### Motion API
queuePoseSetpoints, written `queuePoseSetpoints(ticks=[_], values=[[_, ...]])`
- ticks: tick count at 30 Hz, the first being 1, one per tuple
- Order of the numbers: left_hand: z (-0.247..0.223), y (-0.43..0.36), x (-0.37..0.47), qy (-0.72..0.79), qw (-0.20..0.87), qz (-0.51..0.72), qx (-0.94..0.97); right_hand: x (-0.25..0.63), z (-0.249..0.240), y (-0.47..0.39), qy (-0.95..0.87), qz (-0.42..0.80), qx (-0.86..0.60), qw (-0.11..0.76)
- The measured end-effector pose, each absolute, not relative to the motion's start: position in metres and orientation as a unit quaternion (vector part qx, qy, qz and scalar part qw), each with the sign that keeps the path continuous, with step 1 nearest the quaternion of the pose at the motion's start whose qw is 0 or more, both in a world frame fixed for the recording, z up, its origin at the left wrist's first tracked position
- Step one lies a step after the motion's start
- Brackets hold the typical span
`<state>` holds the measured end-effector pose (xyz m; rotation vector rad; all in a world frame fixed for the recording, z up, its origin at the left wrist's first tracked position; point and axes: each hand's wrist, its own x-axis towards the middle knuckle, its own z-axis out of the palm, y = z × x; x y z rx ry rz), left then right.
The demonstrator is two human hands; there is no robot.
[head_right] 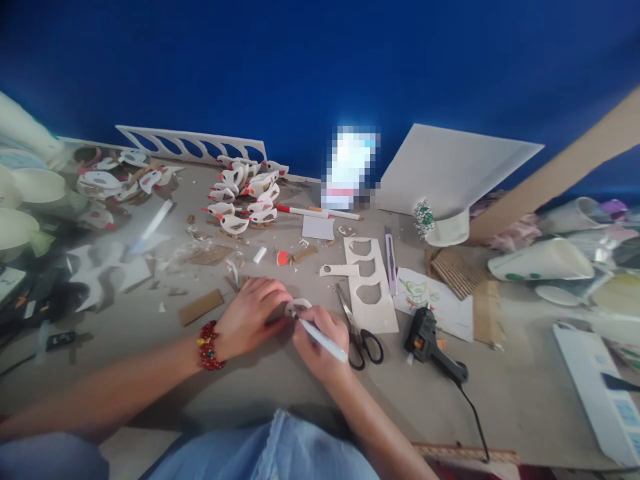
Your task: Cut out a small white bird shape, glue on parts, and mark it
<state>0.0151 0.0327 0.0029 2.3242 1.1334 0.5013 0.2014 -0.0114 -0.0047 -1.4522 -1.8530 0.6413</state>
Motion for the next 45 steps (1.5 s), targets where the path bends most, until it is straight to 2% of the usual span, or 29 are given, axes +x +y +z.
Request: queuePoseSetpoints(ticks=[45], values=[[0.0005,0.0319,0.0149,0.416,0.235,0.186,0.859,0.2017,-0.0031,-0.0124,-0.712,0.245,-0.558,0.35]])
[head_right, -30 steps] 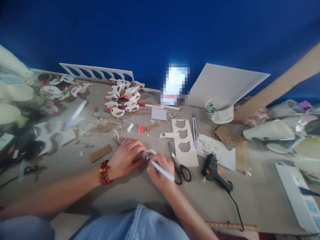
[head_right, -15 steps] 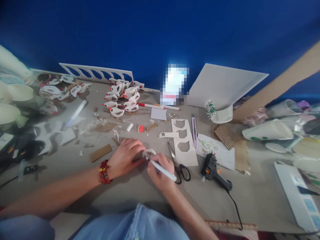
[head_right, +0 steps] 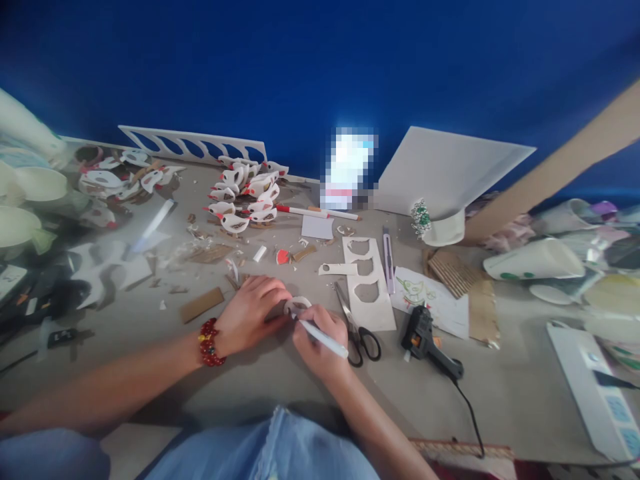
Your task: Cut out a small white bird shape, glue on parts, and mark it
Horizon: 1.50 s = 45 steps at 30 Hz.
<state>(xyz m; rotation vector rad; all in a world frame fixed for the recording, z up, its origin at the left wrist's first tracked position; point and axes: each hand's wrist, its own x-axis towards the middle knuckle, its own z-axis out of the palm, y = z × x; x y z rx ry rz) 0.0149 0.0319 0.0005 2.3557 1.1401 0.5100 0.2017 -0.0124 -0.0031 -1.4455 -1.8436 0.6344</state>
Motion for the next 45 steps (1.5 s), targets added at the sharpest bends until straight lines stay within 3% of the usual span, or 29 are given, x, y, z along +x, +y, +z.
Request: queuePoseSetpoints(ticks=[45], values=[[0.0018,0.0319,0.015,0.417,0.237,0.181,0.858,0.2007,-0.0031,-0.0118,-0.705,0.258,-0.567,0.34]])
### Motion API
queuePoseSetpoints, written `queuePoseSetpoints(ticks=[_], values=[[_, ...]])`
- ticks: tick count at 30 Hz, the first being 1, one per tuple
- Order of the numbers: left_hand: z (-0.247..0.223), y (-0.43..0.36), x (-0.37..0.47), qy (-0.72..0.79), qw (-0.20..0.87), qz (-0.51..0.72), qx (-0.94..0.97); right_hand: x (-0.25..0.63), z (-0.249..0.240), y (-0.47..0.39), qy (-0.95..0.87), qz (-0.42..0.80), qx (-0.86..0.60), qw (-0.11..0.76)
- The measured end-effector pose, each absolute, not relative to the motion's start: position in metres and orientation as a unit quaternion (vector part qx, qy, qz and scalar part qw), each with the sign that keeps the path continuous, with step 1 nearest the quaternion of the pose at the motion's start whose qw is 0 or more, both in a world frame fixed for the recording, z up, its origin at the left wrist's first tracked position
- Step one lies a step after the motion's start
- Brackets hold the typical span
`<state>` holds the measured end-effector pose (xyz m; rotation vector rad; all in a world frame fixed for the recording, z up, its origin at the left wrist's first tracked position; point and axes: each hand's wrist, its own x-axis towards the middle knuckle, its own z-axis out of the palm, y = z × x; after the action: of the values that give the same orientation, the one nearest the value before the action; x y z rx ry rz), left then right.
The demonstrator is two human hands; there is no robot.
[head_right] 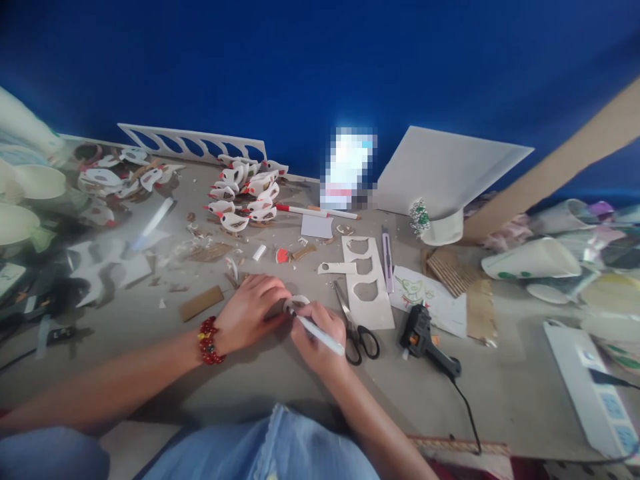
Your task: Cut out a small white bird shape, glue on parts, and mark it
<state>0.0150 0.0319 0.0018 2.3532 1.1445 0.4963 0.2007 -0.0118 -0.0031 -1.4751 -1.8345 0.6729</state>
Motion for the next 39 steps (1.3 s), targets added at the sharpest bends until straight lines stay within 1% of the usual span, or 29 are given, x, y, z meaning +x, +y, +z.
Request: queuePoseSetpoints(ticks=[39], values=[[0.0001,0.031,0.0149,0.418,0.229,0.185,0.859,0.2011,-0.0028,-0.0126,-0.695,0.265,-0.565,0.358]])
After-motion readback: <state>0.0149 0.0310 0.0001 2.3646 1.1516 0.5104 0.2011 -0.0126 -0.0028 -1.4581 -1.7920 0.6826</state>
